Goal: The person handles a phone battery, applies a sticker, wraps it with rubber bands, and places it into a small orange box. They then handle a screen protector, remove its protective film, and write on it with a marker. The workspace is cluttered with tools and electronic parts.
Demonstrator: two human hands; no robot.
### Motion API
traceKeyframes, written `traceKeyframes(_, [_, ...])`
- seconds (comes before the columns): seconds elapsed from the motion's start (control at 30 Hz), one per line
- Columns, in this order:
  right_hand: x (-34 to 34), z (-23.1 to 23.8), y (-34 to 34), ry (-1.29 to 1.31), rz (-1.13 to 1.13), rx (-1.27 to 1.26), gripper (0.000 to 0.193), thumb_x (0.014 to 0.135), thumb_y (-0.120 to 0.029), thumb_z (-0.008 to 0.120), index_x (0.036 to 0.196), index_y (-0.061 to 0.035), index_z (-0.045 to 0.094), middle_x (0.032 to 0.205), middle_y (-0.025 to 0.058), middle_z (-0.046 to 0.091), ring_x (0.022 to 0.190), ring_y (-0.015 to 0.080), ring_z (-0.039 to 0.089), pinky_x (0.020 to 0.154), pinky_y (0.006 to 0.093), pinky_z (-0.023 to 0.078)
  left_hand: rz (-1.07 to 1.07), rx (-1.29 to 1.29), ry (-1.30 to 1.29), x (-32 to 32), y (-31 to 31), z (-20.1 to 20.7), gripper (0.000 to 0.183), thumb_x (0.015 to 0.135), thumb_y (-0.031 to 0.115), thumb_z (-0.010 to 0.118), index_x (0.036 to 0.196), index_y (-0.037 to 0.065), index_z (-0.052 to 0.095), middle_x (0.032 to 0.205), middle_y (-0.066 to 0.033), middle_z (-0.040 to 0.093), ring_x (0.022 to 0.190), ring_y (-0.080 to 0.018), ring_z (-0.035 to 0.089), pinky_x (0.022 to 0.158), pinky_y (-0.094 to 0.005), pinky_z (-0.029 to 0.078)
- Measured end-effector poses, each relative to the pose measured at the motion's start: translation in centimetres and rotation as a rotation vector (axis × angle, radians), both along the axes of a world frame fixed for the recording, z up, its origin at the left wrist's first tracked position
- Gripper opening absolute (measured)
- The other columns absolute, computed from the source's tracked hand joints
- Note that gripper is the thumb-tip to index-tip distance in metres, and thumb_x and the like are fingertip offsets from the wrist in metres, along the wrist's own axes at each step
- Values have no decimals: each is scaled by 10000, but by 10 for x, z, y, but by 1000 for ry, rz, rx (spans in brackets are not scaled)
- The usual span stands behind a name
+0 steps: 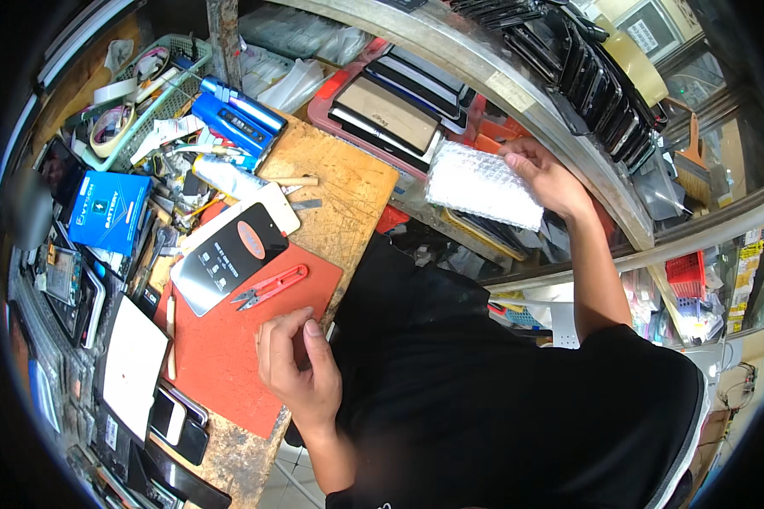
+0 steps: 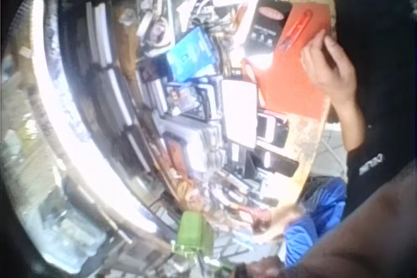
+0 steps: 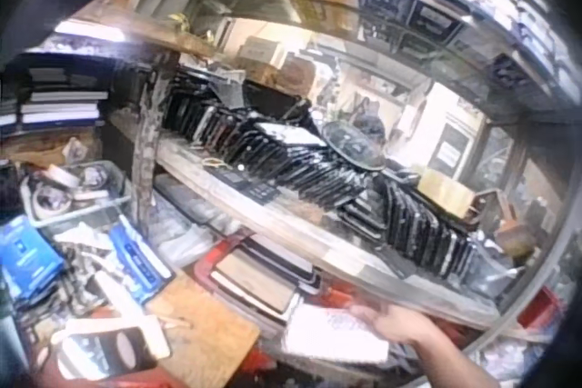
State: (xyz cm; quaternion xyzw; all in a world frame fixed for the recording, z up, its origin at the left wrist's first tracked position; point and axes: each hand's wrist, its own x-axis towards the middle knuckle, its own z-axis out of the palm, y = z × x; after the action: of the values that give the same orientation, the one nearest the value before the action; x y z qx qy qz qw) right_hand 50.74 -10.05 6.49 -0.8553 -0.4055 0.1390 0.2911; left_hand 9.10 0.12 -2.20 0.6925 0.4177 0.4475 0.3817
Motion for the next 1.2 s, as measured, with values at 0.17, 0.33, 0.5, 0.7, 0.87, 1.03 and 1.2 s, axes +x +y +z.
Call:
traceKeyframes(0.17, [27, -6, -8, -1084, -100, -331, 289, 1068, -213, 599, 1242, -15, 717, 1198, 227, 743, 1097, 399, 708, 973, 481, 553, -10, -28, -40, 9, 1, -3, 118, 983, -8, 650, 1074, -29, 722, 969, -152, 702, 881, -298, 667, 779, -390, 510])
traceKeyframes(0.33, [77, -41, -32, -960, -326, -277, 360, 1042, -248, 568, 1326, -63, 691, 1327, 239, 697, 1227, 467, 648, 1029, 564, 513, -50, 166, 167, 14, 4, -6, 135, 994, 37, 652, 1092, -27, 719, 955, -157, 702, 869, -329, 661, 817, -423, 484])
traceKeyframes(0.5, [87, -70, -33, -1066, -371, -196, 358, 1020, -253, 616, 1317, -64, 681, 1310, 267, 687, 1286, 443, 622, 1047, 557, 490, -44, 205, 190, 9, 1, -9, 147, 995, 47, 657, 1105, -32, 714, 960, -158, 708, 858, -334, 658, 810, -427, 477])
traceKeyframes(0.7, [38, -28, -43, -637, 14, -790, 210, 961, -209, 664, 1000, -35, 775, 966, 236, 763, 965, 442, 744, 869, 531, 586, -23, 173, 167, 6, 0, -8, 153, 989, 39, 659, 1109, -36, 717, 949, -161, 705, 852, -343, 656, 798, -420, 487])
traceKeyframes(0.87, [9, -27, -28, -717, -116, -891, 317, 839, -158, 762, 1097, 25, 774, 1048, 277, 765, 1085, 444, 739, 1011, 533, 563, -50, 180, 188, 8, 0, -2, 160, 966, 45, 674, 1102, -22, 723, 962, -169, 712, 872, -359, 663, 827, -449, 493])
traceKeyframes(1.03, [-28, 11, -3, -506, 35, -343, 276, 930, -228, 588, 957, 20, 707, 921, 303, 718, 923, 493, 704, 857, 565, 542, -78, 230, 216, 3, 4, -3, 91, 943, 1, 695, 1031, -2, 716, 945, -146, 704, 885, -332, 660, 816, -403, 498])
traceKeyframes(1.2, [-149, -5, 55, 803, 545, 80, 213, 1036, -38, 600, 1243, -8, 637, 874, -36, 622, 734, 24, 563, 659, 207, 464, -248, -247, -293, -4, -13, 4, 284, 904, 41, 781, 1166, 13, 676, 1114, -120, 719, 1003, -241, 689, 909, -337, 533])
